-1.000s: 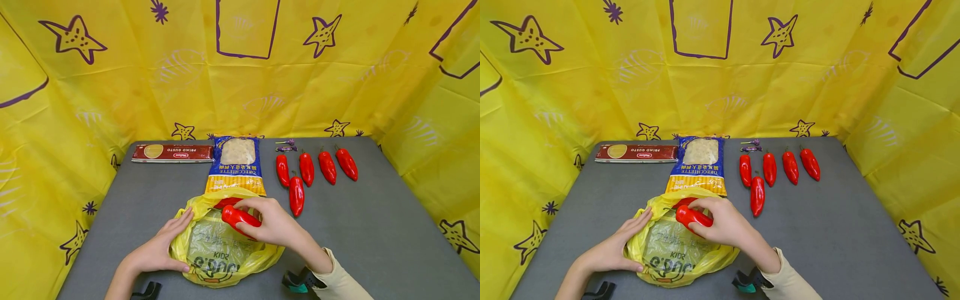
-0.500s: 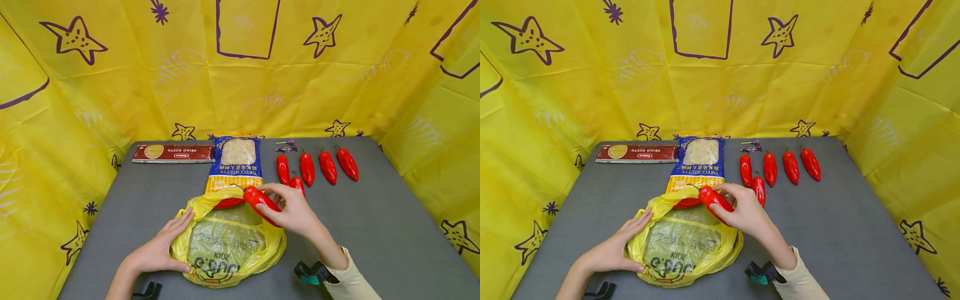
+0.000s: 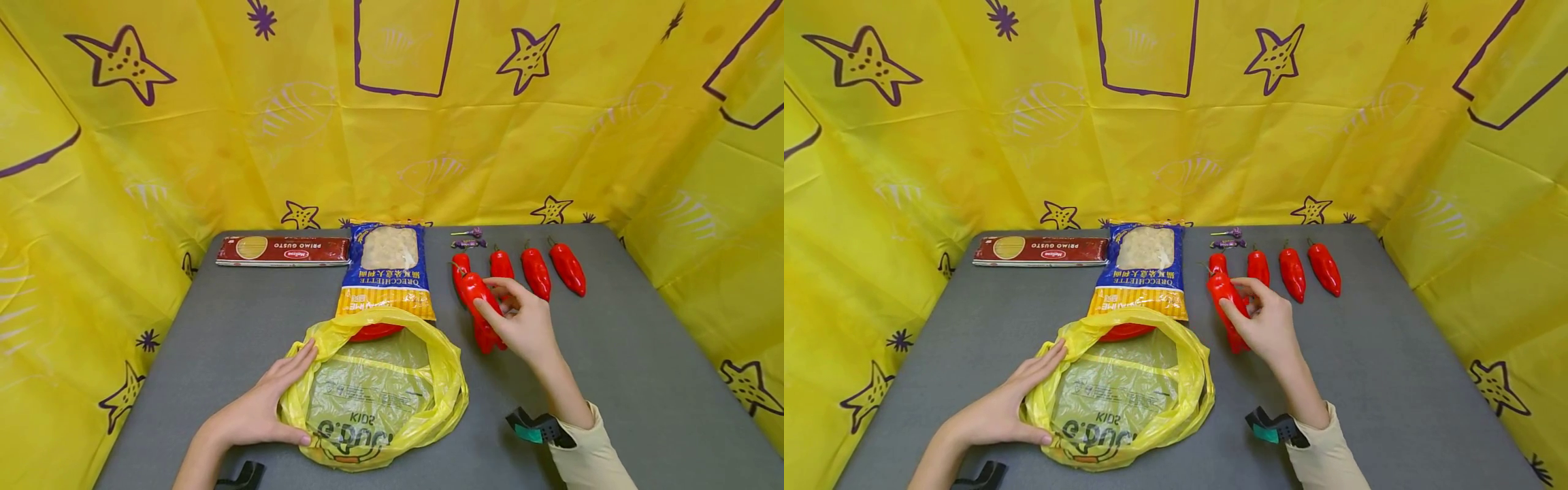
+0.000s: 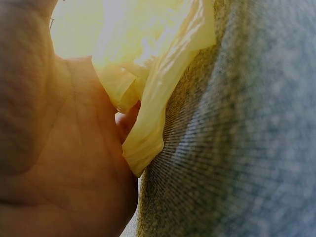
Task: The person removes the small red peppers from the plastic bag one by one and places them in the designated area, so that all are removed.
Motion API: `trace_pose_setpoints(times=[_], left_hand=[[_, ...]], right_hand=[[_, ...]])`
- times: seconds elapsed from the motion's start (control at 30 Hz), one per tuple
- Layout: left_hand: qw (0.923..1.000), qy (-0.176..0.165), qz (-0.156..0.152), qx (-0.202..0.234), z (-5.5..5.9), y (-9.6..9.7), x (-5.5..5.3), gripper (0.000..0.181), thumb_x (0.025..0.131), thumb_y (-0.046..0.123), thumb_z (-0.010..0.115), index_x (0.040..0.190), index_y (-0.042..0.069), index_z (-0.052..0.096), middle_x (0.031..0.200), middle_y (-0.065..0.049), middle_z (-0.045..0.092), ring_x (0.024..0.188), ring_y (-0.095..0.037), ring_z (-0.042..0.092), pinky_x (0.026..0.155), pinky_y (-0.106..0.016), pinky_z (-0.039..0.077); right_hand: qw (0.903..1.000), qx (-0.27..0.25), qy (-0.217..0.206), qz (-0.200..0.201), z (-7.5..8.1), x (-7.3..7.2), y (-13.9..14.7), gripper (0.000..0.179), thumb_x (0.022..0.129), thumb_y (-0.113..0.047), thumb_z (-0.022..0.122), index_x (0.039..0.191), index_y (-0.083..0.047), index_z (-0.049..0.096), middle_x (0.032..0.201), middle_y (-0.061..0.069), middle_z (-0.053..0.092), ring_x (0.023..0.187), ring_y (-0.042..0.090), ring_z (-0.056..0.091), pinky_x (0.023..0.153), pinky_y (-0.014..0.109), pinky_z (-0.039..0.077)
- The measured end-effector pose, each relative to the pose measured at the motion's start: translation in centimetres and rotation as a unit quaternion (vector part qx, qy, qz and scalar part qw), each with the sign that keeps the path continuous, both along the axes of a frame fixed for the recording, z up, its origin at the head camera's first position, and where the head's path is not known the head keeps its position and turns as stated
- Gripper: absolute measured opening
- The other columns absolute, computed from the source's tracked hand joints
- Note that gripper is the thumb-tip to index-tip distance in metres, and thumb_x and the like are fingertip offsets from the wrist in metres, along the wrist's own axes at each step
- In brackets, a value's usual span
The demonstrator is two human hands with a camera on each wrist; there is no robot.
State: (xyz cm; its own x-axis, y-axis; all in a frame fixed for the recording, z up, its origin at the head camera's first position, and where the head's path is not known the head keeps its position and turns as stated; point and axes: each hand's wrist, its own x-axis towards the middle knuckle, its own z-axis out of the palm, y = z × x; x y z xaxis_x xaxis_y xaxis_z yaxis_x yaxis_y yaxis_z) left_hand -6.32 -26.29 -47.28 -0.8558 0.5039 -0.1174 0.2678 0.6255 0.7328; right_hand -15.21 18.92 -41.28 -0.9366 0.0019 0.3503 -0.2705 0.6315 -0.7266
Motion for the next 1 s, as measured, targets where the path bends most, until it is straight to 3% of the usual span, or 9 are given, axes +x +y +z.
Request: trace_pose_setpoints(times=[0.23, 0.5, 1.0], left_hand=[[0.9999, 0.014, -0.003, 0.003, -0.1, 0.0, 0.1, 0.131, 0.071, 0.052, 0.096, 0.172, 0.022, 0.017, 0.179, -0.003, 0.012, 0.151, -0.038, 0.026, 0.109, -0.078, 0.032], [0.9999, 0.013, -0.003, 0.000, -0.2, 0.0, 0.0, 0.131, 0.072, 0.053, 0.096, 0.172, 0.023, 0.017, 0.179, -0.002, 0.012, 0.151, -0.037, 0.026, 0.110, -0.077, 0.033], [0.9999, 0.009, -0.001, -0.007, 0.1, 0.1, 0.0, 0.130, 0.073, 0.053, 0.095, 0.172, 0.024, 0.016, 0.180, -0.002, 0.011, 0.151, -0.035, 0.027, 0.111, -0.075, 0.034]], right_hand=[[0.9976, 0.012, 0.000, -0.069, -1.4, -0.5, 2.5, 0.036, 0.091, -0.028, 0.084, 0.121, -0.011, 0.076, 0.101, 0.016, 0.077, 0.069, 0.014, 0.058, 0.055, 0.017, 0.046], [0.9921, 0.017, 0.023, -0.122, -3.5, -1.0, 4.6, 0.034, 0.090, -0.022, 0.084, 0.119, -0.006, 0.076, 0.098, 0.020, 0.077, 0.064, 0.009, 0.055, 0.058, 0.012, 0.042], [0.9821, 0.027, -0.027, -0.184, -5.5, -0.9, 6.6, 0.039, 0.094, -0.030, 0.077, 0.124, -0.005, 0.073, 0.102, 0.021, 0.075, 0.078, 0.026, 0.060, 0.064, 0.016, 0.041]])
